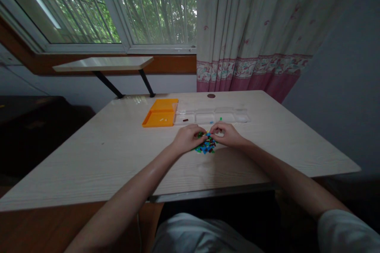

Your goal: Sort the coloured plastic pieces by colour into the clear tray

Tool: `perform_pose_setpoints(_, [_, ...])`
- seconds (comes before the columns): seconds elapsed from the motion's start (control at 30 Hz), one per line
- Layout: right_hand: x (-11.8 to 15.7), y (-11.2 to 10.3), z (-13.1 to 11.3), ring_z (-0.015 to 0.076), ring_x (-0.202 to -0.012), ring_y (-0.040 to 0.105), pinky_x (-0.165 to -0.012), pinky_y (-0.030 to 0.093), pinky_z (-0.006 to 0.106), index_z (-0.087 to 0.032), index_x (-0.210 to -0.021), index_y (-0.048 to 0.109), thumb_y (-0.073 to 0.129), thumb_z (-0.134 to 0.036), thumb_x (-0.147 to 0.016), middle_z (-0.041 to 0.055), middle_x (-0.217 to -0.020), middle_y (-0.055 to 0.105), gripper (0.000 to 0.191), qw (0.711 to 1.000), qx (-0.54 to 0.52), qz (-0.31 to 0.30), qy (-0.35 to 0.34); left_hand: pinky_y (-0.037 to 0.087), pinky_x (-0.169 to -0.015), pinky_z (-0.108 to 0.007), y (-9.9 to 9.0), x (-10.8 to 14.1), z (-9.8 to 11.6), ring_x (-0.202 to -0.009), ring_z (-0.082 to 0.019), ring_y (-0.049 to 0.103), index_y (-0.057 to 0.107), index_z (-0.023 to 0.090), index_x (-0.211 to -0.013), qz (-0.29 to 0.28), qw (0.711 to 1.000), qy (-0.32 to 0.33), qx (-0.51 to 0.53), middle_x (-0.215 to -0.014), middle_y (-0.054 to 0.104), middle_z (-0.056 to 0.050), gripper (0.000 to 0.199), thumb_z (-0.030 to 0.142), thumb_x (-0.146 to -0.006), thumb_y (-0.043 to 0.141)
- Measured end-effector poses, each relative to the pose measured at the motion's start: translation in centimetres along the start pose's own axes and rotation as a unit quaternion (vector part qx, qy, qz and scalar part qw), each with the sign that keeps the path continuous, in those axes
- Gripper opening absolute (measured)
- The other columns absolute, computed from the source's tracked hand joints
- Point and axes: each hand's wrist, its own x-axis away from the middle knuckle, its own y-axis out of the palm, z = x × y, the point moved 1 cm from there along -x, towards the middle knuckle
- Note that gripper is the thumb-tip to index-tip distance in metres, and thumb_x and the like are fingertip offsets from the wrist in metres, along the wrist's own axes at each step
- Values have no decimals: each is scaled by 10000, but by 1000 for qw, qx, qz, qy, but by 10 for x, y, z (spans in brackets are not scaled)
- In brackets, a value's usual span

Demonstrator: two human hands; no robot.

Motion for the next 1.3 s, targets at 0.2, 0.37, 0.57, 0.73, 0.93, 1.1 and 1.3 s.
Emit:
perform_pose_setpoints(0.2, [-2, 2, -2, 132, -695, 547, -642, 435, 249, -186, -792, 606, 612, -238, -745, 26, -749, 617, 70, 999, 23, 26, -29, 364, -586, -204, 0, 0, -1, -617, -101, 508, 649, 169, -848, 23, 999, 7, 21, -680, 588, -10, 182, 306, -806, 537])
perform_pose_setpoints(0.37, [-2, 0, 0, 158, -770, 570, -718, 445, 290, -200, -855, 620, 617, -281, -770, 35, -791, 644, 118, 996, 58, 32, -62, 364, -578, -203, -2, 0, -2, -601, -97, 499, 646, 162, -832, 58, 998, 9, 24, -668, 587, -7, 173, 301, -797, 549])
perform_pose_setpoints(0.57, [-1, 1, 4, 157, -751, 568, -709, 445, 292, -195, -848, 627, 608, -296, -789, 34, -770, 642, 118, 992, 76, 39, -88, 375, -591, -204, -2, -1, 0, -616, -99, 509, 647, 166, -837, 44, 998, 13, 31, -691, 597, -10, 161, 289, -792, 554])
perform_pose_setpoints(0.73, [-2, -6, 1, 148, -721, 556, -690, 441, 285, -190, -853, 626, 595, -274, -800, 30, -738, 628, 104, 987, 94, 92, -96, 413, -663, -225, -7, -1, -9, -715, -121, 544, 632, 168, -947, 38, 999, -2, 9, -801, 606, -35, 215, 249, -832, 469])
perform_pose_setpoints(0.93, [0, -19, -3, 146, -715, 546, -681, 437, 286, -186, -889, 627, 593, -255, -801, 30, -732, 622, 117, 974, 106, 184, -73, 438, -695, -250, -11, 0, -26, -816, -155, 571, 646, 190, -940, -36, 994, -41, -91, -919, 605, -53, 248, 252, -831, 432])
perform_pose_setpoints(1.1, [-1, -18, -2, 145, -702, 546, -682, 433, 290, -183, -890, 628, 597, -248, -795, 25, -713, 618, 119, 974, 110, 183, -80, 452, -735, -271, -6, 1, -30, -878, -179, 579, 638, 188, -955, -87, 989, -36, -114, -949, 628, -59, 252, 240, -819, 433])
perform_pose_setpoints(1.3, [0, -19, 0, 153, -721, 556, -699, 434, 294, -191, -885, 631, 588, -272, -800, 27, -732, 626, 125, 975, 112, 186, -57, 450, -723, -268, -5, 1, -30, -865, -179, 584, 645, 194, -927, -94, 987, -40, -121, -938, 638, -53, 244, 251, -822, 433])
